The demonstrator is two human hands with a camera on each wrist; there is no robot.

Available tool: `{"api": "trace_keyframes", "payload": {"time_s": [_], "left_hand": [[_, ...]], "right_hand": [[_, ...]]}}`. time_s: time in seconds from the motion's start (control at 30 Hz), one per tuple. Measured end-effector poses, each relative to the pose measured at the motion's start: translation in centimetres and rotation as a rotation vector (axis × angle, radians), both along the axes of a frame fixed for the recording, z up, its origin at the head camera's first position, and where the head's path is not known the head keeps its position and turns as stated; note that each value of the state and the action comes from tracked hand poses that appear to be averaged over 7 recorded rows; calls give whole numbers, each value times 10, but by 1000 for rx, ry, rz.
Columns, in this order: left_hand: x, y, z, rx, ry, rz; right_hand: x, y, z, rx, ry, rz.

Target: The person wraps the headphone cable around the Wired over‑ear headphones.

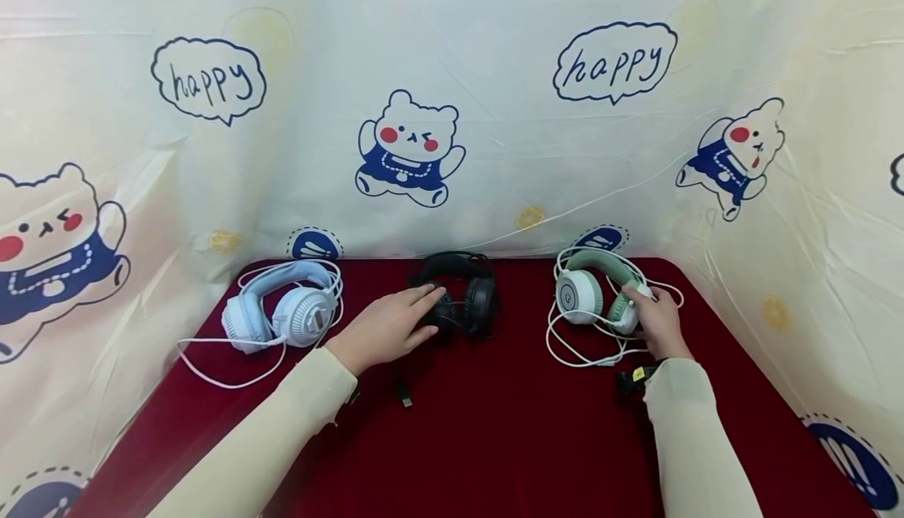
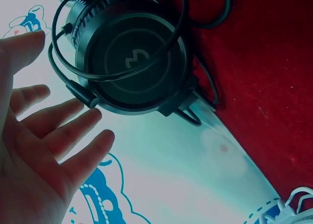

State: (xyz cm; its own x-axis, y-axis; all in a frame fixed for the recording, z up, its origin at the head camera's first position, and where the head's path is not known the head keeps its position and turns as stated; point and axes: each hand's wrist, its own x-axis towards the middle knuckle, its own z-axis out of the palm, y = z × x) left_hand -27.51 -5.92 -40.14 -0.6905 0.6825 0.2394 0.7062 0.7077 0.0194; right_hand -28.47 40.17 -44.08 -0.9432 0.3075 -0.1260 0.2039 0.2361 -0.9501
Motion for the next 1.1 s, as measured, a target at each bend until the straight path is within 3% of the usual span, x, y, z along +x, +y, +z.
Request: {"api": "trace_keyframes", "payload": {"time_s": [0.17, 0.6, 0.83, 1.1], "left_hand": [[-3, 5, 3, -16, -1, -18], [-15, 33, 11, -99, 18, -93], [-16, 54, 10, -195, 21, -129], [-19, 64, 16, -211, 63, -139]], "right_hand": [[-1, -1, -5, -10, 24, -50], [4, 0, 2, -13, 56, -121], [6, 0, 4, -37, 103, -100], [7, -7, 17, -92, 156, -82]]}}
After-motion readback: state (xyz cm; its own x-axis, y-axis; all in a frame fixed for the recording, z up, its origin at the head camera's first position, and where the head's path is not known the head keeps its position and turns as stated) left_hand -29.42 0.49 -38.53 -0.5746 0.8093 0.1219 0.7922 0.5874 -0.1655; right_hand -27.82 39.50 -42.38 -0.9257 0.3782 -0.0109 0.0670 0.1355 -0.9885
